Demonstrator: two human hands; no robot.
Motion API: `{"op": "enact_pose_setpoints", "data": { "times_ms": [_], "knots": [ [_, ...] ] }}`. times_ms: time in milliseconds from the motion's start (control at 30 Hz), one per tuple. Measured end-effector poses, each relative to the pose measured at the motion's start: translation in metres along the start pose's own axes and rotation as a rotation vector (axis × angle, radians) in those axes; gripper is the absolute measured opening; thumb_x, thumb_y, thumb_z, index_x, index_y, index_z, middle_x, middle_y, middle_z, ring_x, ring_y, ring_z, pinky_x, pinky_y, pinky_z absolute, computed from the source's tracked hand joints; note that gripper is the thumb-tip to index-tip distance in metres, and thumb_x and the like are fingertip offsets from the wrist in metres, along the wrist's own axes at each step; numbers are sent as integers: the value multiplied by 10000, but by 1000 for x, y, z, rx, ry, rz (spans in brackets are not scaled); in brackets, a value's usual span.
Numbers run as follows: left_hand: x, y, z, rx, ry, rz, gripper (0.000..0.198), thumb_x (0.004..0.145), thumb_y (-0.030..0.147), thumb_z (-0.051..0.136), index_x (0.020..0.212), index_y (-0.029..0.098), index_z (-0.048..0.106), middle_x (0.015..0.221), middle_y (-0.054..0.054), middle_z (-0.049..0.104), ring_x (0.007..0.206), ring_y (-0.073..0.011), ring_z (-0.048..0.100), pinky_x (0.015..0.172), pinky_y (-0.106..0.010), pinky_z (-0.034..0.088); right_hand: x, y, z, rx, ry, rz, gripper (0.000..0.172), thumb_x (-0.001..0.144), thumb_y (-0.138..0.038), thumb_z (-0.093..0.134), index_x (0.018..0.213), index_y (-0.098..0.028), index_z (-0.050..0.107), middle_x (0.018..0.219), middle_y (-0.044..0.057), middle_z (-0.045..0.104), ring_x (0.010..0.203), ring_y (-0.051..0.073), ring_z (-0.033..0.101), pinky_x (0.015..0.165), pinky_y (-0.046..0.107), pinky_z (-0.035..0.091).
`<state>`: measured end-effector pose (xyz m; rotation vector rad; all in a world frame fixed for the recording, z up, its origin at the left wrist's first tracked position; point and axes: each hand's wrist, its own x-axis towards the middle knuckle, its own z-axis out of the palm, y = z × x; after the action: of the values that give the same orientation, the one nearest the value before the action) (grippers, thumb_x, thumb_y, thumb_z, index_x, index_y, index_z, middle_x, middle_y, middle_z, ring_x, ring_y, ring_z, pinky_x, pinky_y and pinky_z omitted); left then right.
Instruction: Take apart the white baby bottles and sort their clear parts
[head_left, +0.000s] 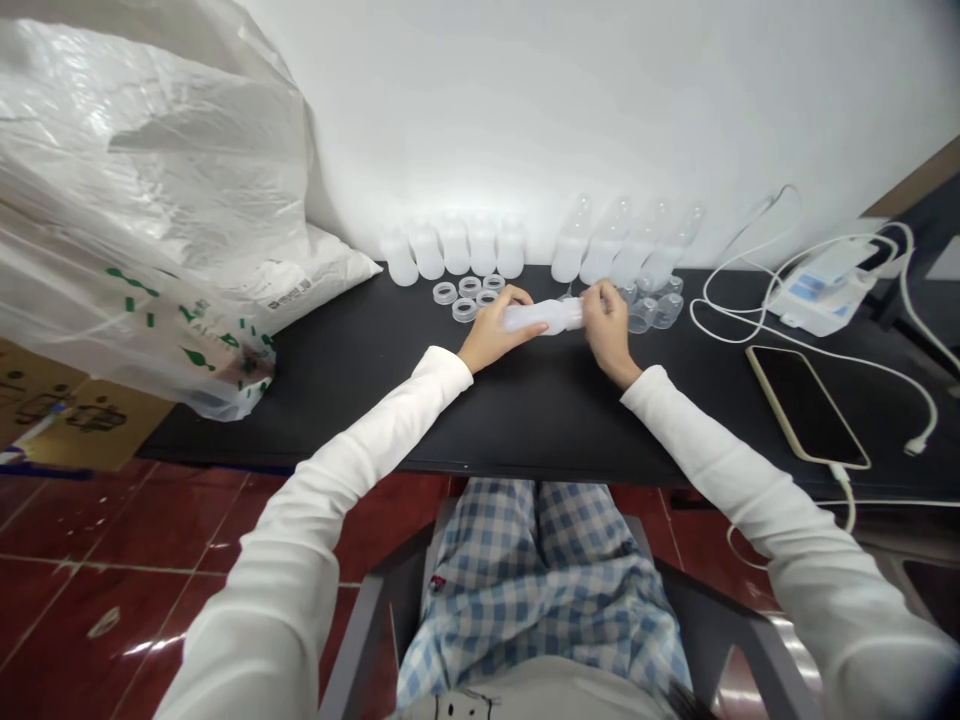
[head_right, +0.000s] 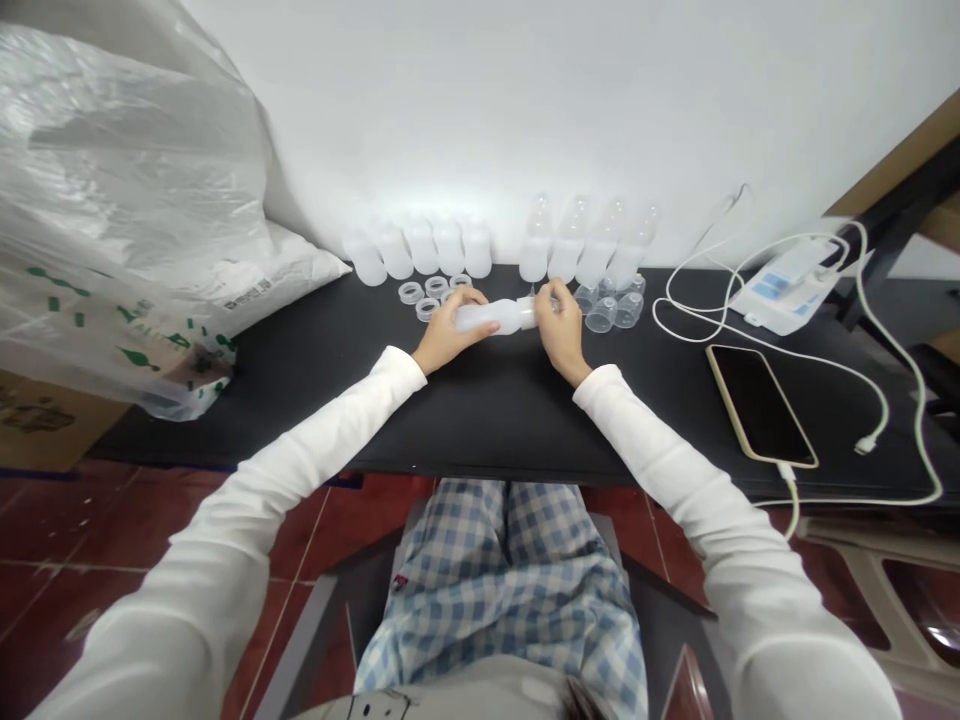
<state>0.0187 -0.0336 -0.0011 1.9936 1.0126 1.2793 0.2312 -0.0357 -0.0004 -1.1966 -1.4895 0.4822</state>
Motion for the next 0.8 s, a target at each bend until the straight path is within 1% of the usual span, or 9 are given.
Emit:
{"op": "enact_pose_setpoints", "data": {
  "times_ms": [100, 200, 300, 367, 467, 533, 700, 767, 800],
  "knots": [
    [0, 4, -2, -178, -46, -136, 547, 733, 639, 851, 994, 226, 605, 808, 12, 632, 707, -143, 623, 665, -284, 494, -7, -9, 0, -17, 129, -22, 471, 991, -665, 462, 751, -267, 383, 725, 8, 443, 728, 204, 495, 786, 415, 522],
    [1, 6, -6, -413, -174, -331, 601, 742, 741, 792, 949, 239, 535, 667, 31, 614, 466, -97, 510, 427, -219, 305, -12, -15, -4, -76, 50, -90, 431, 979, -654, 497, 800, -263, 475, 756, 29, 515, 750, 227, 546, 825, 452, 539],
    [4, 6, -13, -563, -258, -455, 641, 789, 832, 681, 909, 239, 468, 588, 13, 633, 341, -65, 384, 355, -203, 136, -10, -17, -11, -64, -126, -212, 372, 952, -622, 586, 988, -253, 592, 953, 86, 639, 897, 272, 638, 908, 496, 560],
    [7, 5, -17, -601, -220, -509, 643, 822, 846, 631, 913, 234, 458, 567, 6, 635, 316, -47, 335, 346, -200, 106, -7, -17, -17, -12, -242, -297, 333, 963, -567, 605, 1093, -261, 613, 1147, 120, 666, 1074, 305, 660, 976, 516, 562],
    [8, 6, -20, -594, -135, -524, 628, 832, 821, 649, 921, 224, 473, 553, 4, 626, 312, -42, 349, 348, -194, 110, -5, -17, -26, 4, -361, -412, 184, 988, -454, 599, 1012, -278, 646, 1296, 118, 656, 1274, 328, 615, 1108, 566, 501],
    [7, 7, -18, -574, -107, -503, 623, 821, 805, 679, 912, 217, 492, 561, 4, 623, 318, -42, 375, 352, -189, 123, -6, -18, -31, 30, -408, -431, 174, 983, -446, 614, 1015, -284, 667, 1365, 103, 649, 1346, 342, 584, 1168, 594, 449],
    [3, 5, -12, -540, -74, -472, 597, 789, 762, 751, 838, 215, 517, 599, 22, 556, 393, -54, 427, 354, -177, 188, -10, -24, -33, 92, -361, -276, 517, 1014, -702, 472, 1304, -302, 626, 1470, 99, 620, 1364, 323, 592, 1146, 527, 480],
    [2, 4, -11, -534, -60, -455, 578, 788, 737, 772, 824, 212, 531, 615, 36, 494, 420, -50, 418, 355, -178, 206, -10, -25, -31, -12, -334, -217, 620, 1017, -777, 379, 1259, -270, 640, 1316, 111, 698, 1210, 301, 667, 1076, 499, 511],
    [2, 3, -11, -534, -53, -451, 576, 788, 731, 779, 819, 211, 534, 627, 39, 473, 430, -47, 412, 356, -179, 210, -10, -24, -31, -65, -347, -176, 644, 1014, -799, 354, 1183, -255, 655, 1161, 104, 741, 1078, 283, 700, 1021, 484, 528]
  ]
}}
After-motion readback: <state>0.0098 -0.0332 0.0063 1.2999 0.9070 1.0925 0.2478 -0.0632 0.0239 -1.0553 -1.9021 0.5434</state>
